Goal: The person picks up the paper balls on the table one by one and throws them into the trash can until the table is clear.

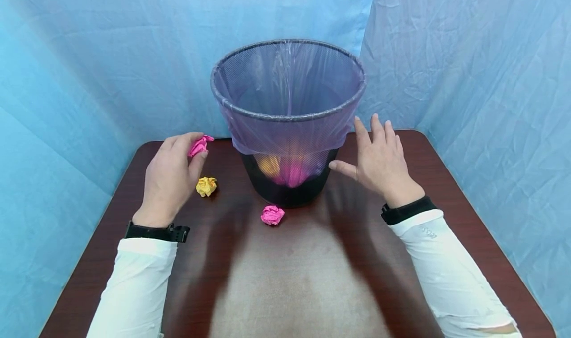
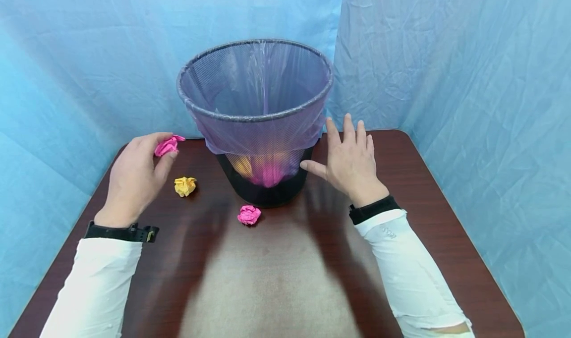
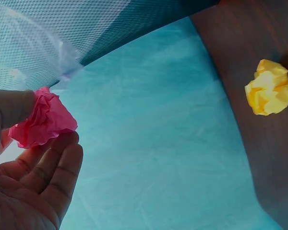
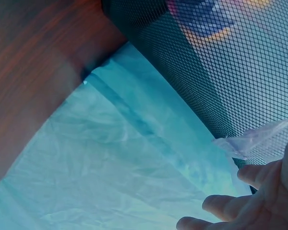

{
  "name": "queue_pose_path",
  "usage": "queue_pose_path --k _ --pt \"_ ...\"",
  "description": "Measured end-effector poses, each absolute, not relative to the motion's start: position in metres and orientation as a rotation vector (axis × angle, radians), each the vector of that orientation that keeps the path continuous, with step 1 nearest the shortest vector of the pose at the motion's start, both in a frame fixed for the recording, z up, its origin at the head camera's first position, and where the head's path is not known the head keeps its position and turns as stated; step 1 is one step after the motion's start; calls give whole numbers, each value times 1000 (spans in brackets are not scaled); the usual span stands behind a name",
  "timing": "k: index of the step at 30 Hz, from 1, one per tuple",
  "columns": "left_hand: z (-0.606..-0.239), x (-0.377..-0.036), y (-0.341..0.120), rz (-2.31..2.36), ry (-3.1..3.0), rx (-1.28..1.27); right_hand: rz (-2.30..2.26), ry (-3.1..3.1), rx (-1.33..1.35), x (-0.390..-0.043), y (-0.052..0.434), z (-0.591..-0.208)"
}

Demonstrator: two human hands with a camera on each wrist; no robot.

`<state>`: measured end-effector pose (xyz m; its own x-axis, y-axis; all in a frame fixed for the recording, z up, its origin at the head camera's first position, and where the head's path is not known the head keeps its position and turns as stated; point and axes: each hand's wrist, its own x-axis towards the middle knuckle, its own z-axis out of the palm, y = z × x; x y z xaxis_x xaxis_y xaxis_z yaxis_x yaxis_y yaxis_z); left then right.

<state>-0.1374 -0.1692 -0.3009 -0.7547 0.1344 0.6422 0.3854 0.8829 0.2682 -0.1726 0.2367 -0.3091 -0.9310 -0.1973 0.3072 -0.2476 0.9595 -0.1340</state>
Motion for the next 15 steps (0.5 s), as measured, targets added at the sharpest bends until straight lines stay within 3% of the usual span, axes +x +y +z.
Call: queue_pose_path --k 15 --pt "-265 -140 -165 -515 -2313 -379 193 -2783 324 -173 238 -293"
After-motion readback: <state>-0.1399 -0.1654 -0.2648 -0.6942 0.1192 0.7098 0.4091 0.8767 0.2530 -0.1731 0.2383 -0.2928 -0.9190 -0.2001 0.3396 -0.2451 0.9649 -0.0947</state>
